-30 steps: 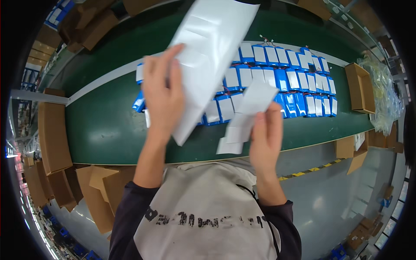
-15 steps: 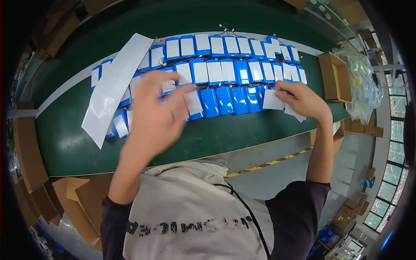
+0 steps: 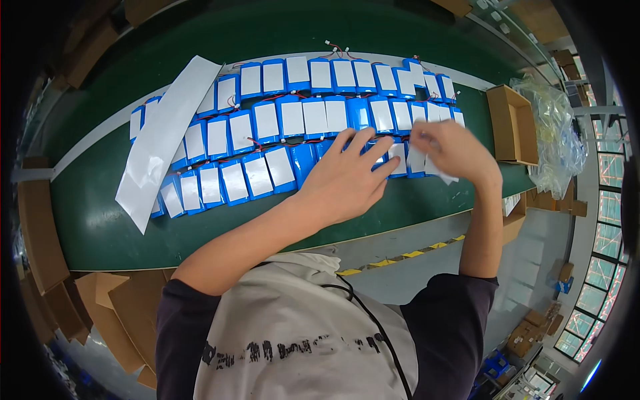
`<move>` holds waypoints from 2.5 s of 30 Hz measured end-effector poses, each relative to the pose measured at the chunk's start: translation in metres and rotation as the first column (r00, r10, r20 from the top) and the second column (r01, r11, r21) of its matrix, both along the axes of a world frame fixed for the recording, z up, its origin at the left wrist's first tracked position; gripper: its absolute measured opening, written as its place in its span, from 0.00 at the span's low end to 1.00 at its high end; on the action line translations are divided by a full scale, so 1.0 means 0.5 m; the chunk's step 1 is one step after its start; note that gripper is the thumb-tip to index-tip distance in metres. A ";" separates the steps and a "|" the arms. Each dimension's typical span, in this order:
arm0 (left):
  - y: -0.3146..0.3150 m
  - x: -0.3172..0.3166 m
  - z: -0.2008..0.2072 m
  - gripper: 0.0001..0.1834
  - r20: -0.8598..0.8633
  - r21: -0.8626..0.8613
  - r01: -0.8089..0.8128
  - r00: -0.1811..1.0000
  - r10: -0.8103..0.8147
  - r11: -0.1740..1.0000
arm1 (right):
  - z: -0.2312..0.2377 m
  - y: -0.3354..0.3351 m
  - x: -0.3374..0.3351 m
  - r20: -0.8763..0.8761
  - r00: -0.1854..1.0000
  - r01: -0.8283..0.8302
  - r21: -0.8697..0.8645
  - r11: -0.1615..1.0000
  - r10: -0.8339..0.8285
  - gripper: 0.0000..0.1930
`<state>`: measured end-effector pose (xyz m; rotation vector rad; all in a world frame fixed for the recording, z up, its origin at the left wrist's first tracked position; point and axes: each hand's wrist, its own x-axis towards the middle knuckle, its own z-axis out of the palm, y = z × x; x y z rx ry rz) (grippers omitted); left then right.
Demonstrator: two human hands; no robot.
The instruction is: The person applies white adhesive labels to a series of blue rectangular battery cells arranged in rows on a green workbench. They peel individual labels from a backing sheet and press them onto the top surface of each cell, working systematically across the array.
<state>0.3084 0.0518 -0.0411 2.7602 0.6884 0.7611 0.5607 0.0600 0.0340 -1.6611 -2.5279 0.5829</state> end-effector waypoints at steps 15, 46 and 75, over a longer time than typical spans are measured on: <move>-0.044 -0.122 0.013 0.17 0.179 -0.077 -0.086 0.979 0.099 0.993 | -0.004 -0.009 -0.083 -0.275 0.958 -0.097 -0.060 0.993 0.077 0.05; -0.081 -0.268 0.031 0.17 0.237 -0.149 -0.268 0.925 0.298 0.952 | 0.004 0.040 -0.271 -0.301 0.928 -0.248 -0.065 0.967 0.218 0.23; -0.047 -0.231 0.029 0.22 0.002 -0.144 -0.284 0.958 0.287 0.948 | 0.055 0.019 -0.223 -0.682 0.717 -0.130 0.070 0.989 0.143 0.25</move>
